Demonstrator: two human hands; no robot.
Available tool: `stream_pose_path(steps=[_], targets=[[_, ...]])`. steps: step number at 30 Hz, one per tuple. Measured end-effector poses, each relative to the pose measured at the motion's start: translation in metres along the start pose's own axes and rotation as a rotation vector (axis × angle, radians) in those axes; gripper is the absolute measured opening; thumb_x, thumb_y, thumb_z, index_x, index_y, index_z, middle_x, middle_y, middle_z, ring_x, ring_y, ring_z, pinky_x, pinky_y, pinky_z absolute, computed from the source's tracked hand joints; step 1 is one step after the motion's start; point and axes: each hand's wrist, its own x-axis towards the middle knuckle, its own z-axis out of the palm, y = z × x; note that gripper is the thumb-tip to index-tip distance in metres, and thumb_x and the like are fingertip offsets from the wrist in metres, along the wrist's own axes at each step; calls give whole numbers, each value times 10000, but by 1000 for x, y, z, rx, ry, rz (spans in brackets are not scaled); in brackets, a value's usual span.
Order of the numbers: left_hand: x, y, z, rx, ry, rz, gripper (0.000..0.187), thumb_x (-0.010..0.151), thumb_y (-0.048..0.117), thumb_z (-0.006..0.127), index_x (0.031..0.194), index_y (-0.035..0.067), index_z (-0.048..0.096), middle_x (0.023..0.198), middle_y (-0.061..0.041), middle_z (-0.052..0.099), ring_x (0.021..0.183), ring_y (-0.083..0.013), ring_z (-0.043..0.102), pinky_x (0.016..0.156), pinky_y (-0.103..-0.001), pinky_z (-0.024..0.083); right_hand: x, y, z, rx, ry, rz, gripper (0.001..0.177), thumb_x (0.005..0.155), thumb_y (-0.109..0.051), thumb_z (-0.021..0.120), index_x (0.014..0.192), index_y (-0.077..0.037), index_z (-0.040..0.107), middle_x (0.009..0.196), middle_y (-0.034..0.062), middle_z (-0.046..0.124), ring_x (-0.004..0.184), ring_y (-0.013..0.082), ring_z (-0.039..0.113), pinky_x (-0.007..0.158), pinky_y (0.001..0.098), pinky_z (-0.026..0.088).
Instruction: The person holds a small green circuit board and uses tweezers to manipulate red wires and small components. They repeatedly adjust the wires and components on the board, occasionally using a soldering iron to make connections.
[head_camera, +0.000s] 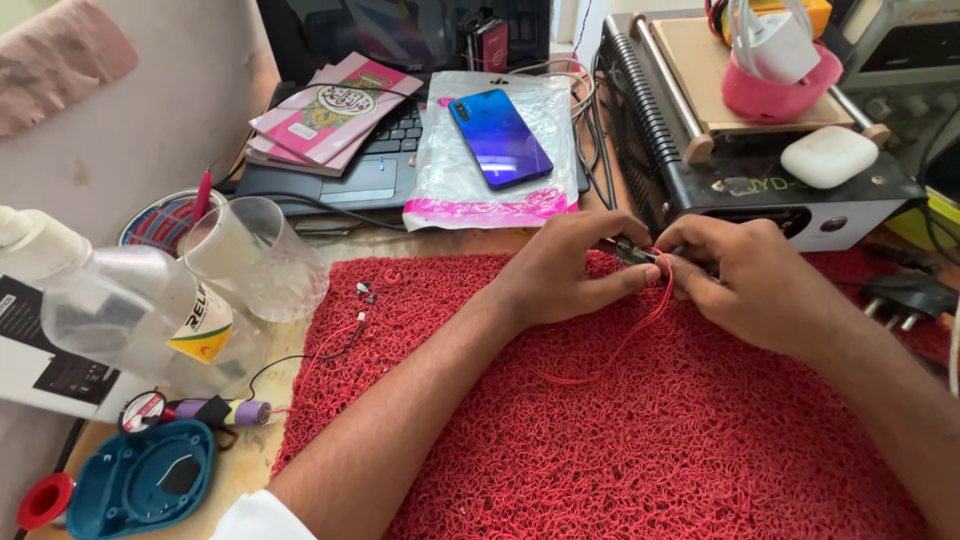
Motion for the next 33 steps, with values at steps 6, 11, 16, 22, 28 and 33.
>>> stream_pose_path(steps=[6,11,16,22,28,33], targets=[[1,1,0,11,2,4,366,947,334,777,1165,60,674,1106,-84,748,1070,-209,741,954,-356,589,0,-3,-3,-17,-20,29,221,912,-153,685,1071,0,704,797,143,779,676,181,762,657,346,583],[2,2,0,14,13,-5,377,930,330,792,1158,56,671,1098,-89,748,1054,-213,741,935,-356,595,1,-5,-4,-46,-24,29,226,903,-149,681,1076,-5,705,809,150,776,681,194,763,660,357,582],[2,2,-1,21,13,1,373,927,322,803,1149,53,672,1086,-89,752,1038,-213,748,915,-359,593,1,-5,-5,-62,-27,43,227,925,-176,696,1081,-11,707,809,147,778,677,201,762,657,363,585],[1,2,0,-49,30,-19,395,927,314,802,1168,39,655,1099,-94,746,1053,-201,755,919,-347,628,0,-4,-5,-51,3,29,224,896,-118,666,1085,-5,709,805,151,775,682,198,768,655,354,588],[1,0,0,-74,40,-26,408,922,284,811,1199,32,648,1138,-97,741,1087,-201,751,939,-337,635,0,-4,-2,-56,63,0,232,881,-110,688,1081,1,726,840,163,772,688,200,762,651,357,576],[0,-2,2,-123,24,-55,408,935,277,803,1214,27,642,1205,-104,721,1151,-193,729,991,-332,639,-1,-4,0,-43,91,2,223,892,-110,695,1080,5,728,845,168,770,689,197,761,655,353,573]])
